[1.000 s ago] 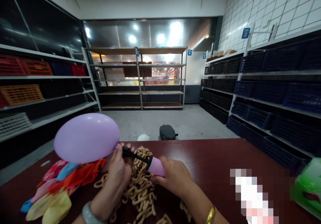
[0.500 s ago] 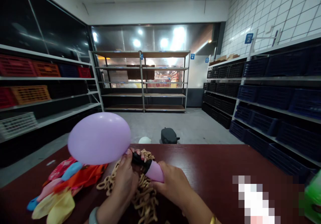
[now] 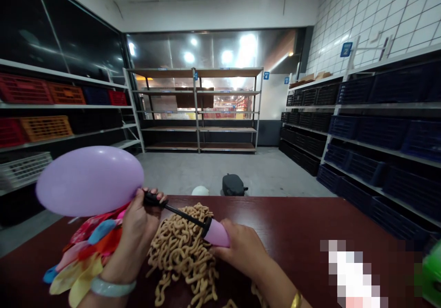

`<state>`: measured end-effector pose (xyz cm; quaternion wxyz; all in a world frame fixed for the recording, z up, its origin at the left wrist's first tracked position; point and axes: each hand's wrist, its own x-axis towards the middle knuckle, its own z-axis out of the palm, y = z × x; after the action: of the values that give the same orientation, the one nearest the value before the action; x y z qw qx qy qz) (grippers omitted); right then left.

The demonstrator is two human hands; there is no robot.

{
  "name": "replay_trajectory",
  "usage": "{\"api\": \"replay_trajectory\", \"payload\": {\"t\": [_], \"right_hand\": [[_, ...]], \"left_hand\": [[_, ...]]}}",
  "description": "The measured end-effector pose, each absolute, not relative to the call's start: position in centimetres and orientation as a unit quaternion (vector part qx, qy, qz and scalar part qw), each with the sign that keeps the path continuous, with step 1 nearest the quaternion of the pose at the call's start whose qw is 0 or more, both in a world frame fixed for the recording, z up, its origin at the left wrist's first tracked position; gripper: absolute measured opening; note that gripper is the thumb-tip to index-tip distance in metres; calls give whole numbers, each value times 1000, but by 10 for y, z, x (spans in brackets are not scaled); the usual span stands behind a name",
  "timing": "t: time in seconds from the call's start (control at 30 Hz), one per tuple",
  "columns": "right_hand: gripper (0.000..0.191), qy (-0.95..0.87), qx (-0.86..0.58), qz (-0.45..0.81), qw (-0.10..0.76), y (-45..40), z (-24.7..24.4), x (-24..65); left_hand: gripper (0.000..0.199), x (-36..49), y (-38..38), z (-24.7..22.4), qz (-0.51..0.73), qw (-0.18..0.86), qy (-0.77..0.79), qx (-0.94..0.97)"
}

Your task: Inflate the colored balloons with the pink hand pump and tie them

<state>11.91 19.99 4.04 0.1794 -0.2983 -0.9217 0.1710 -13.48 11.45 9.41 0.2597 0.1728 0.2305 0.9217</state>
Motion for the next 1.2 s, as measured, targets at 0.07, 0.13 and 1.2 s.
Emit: {"api": "replay_trajectory", "payload": {"t": [0.07,0.13,1.2], "right_hand": [[42,-923,-301,160,179,202,39,121],[39,-925,-302,150,177,205,38,122],[43,-919,-311,177,162,197,42,116]], "left_hand": [[25,-132,117,92,922,260,227,173],[26,-127,120,88,924,256,221,178],[28,-101,132,75,903,288,263,182]]}}
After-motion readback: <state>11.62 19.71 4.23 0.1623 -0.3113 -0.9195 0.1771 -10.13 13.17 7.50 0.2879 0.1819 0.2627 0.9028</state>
